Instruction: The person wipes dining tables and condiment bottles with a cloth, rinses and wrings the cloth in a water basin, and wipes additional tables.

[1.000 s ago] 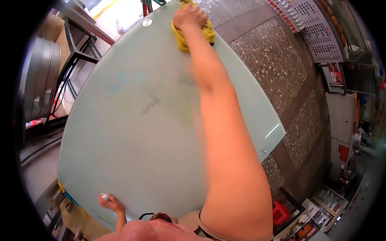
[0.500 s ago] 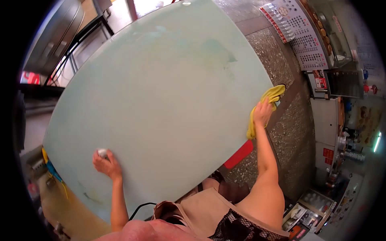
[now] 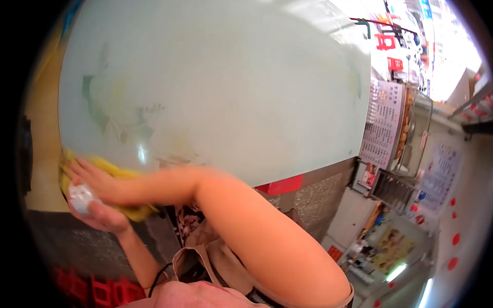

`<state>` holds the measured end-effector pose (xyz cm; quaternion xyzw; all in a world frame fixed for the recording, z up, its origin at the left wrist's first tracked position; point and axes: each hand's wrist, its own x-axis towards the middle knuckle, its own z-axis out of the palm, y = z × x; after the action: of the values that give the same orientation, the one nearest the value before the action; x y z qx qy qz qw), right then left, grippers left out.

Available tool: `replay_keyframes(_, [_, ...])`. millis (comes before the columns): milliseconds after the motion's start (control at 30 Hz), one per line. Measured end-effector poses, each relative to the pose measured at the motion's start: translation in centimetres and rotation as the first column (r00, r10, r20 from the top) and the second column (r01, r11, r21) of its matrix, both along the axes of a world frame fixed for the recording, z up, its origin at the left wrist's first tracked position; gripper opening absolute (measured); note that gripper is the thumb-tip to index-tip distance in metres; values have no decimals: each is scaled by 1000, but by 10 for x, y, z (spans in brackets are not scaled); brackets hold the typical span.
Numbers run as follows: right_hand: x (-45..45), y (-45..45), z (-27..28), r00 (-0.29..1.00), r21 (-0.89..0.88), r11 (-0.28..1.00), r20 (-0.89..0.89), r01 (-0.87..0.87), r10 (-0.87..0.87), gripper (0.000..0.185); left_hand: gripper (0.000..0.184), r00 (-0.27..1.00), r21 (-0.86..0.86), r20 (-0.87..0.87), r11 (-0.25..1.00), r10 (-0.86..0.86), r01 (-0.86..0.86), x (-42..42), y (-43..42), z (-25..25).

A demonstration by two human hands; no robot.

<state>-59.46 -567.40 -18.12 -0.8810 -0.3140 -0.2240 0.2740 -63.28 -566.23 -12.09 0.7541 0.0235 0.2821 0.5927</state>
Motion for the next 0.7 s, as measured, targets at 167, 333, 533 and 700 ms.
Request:
replay_keyframes(167, [168,-196,-53,951,-426,850,110,308,-290,33,46,850,287,-417,934,323,-214,-22,79,-39])
replay_keyframes(333, [146,-556,-49,592,-712,288,219,640,-776,31,42,845,543,-260,794,468,-273,-21,78,-65])
replay_keyframes(533, [-67,-670,-24,-67,-725,-154,148,671,-987,29,47,853,654,-212,718,477,-240,-21,78,-50])
replay_keyframes(700, [60,-687,-34,162,-722,-90,273,686,-948,27,45,908,678,-170,714,382,-173,-17,75,-47])
